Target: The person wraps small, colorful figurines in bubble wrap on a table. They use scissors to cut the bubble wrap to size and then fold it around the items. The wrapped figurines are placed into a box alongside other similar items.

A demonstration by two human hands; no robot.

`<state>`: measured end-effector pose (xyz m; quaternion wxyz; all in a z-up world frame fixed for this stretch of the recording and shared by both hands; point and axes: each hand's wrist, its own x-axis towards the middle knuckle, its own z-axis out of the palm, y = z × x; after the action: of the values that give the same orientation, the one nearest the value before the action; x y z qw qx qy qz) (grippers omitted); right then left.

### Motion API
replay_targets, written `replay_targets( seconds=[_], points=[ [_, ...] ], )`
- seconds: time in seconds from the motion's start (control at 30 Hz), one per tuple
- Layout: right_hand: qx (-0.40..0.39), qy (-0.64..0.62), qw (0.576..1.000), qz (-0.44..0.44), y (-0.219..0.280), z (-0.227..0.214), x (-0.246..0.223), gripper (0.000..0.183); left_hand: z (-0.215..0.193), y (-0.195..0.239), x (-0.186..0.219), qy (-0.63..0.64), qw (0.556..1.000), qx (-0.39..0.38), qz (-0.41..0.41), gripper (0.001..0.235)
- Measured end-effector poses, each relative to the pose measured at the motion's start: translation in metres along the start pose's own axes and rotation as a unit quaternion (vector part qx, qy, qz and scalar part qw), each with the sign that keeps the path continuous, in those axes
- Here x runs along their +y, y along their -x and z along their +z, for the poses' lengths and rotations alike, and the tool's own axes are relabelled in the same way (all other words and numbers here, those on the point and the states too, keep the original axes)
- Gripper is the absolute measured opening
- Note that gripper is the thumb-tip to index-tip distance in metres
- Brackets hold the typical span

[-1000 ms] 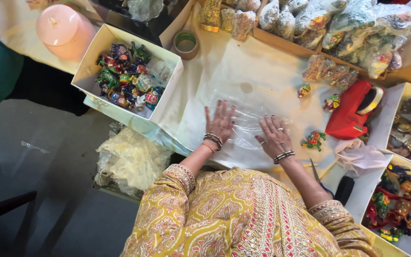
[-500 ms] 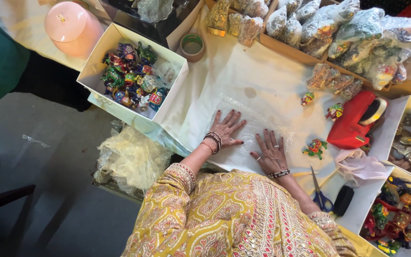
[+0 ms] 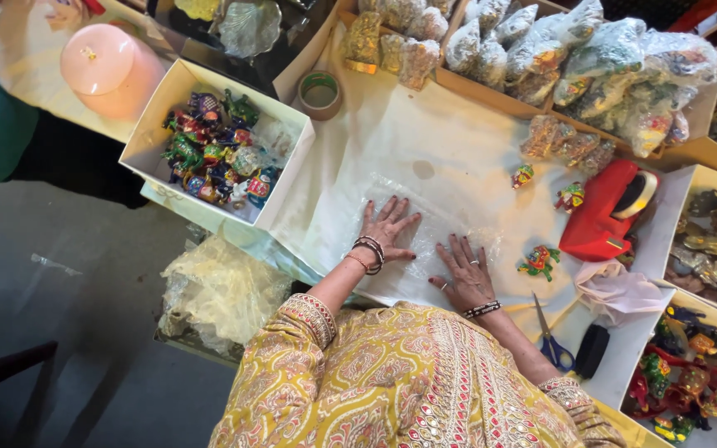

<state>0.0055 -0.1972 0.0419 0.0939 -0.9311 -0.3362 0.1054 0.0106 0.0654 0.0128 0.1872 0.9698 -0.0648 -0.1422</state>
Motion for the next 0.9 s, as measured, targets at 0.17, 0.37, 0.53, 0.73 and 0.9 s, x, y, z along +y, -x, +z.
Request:
replay_targets(
  seconds=[0.17,0.37,0.53,0.73,0.9],
  points=[
    [-0.003,0.013,1.0,-0.002,-0.001,0.007,0.001,0.079,-0.019,-0.009,0.007,-0.015,0.999,-0.026,-0.029,0.116],
    [0.002,-0.002,1.0,0.009,-0.001,0.007,0.002,0.079,-0.021,-0.014,0.009,-0.031,0.998,-0.039,-0.042,0.124],
    [-0.011,-0.015,1.0,0.018,-0.001,0.008,0.003,0.079,-0.033,-0.017,-0.011,0.044,0.999,0.005,-0.003,0.101],
    [-0.009,-0.003,1.0,0.023,-0.001,0.012,0.002,0.08,-0.119,-0.013,-0.094,0.158,0.879,0.448,-0.047,0.017],
    [-0.037,0.018,0.998,0.051,-0.005,0.008,-0.002,0.08,-0.159,-0.015,-0.223,0.136,0.796,0.538,-0.243,0.027]
  ],
)
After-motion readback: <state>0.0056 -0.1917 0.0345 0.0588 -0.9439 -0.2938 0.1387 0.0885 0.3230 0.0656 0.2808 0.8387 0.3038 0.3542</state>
